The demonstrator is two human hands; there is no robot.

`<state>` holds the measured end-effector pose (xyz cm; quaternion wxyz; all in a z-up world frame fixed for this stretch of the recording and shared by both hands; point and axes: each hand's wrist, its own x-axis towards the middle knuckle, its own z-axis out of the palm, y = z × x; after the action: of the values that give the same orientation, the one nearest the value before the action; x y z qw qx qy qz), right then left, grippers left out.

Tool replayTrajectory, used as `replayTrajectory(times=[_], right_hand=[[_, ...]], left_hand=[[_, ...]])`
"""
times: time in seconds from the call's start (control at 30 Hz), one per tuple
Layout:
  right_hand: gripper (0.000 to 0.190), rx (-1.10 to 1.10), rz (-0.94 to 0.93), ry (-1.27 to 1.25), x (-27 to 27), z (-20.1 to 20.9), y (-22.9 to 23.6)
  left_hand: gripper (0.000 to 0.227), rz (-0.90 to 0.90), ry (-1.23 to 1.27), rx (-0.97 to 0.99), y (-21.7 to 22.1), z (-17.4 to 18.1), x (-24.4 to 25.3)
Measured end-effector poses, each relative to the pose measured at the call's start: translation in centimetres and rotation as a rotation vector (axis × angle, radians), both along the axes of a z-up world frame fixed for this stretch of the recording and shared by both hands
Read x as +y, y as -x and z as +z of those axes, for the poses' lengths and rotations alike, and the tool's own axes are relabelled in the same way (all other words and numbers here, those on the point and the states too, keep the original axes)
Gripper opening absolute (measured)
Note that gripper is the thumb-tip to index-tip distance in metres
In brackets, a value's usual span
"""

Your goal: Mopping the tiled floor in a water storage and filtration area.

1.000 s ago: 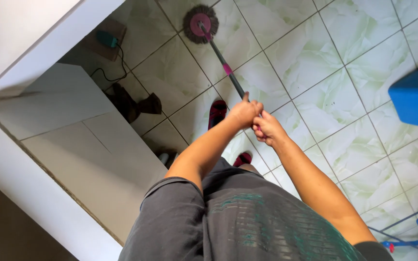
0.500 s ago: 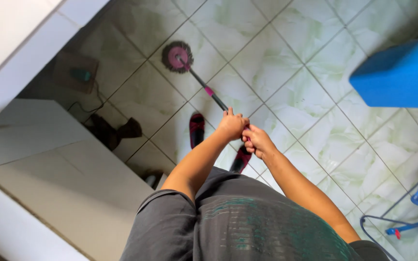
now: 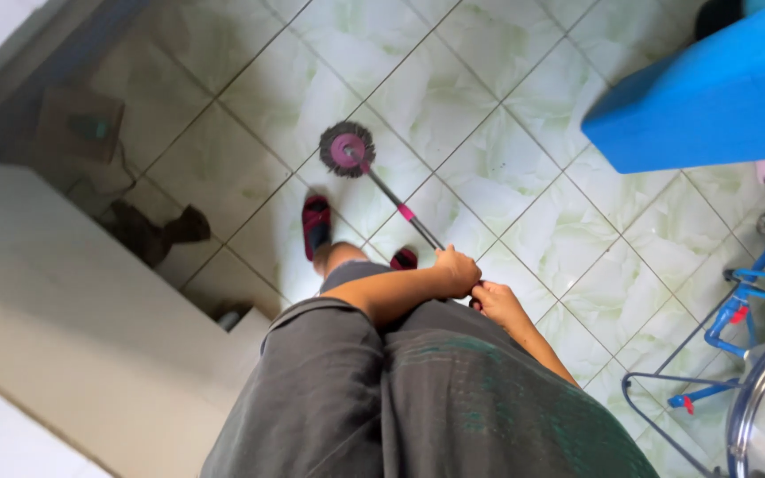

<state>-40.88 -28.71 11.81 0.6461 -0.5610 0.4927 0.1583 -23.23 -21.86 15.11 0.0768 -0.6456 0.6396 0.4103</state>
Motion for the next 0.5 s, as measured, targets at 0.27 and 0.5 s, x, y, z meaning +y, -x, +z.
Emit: replayTrajectory(times=[0.27,0.5], right_hand=[[0.017,0.062,-0.016,-0.010,-1.6,2.3,-14.2],[0.011,0.088,0.059,-0.043,-5.0,2.5,-29.6]], left_hand=[[0.032,0.243,0.234,-0.076,-7.5,-9.5,-1.6],[0.032,0.308,0.291,-0.086,-21.8,-9.6,-3.8]])
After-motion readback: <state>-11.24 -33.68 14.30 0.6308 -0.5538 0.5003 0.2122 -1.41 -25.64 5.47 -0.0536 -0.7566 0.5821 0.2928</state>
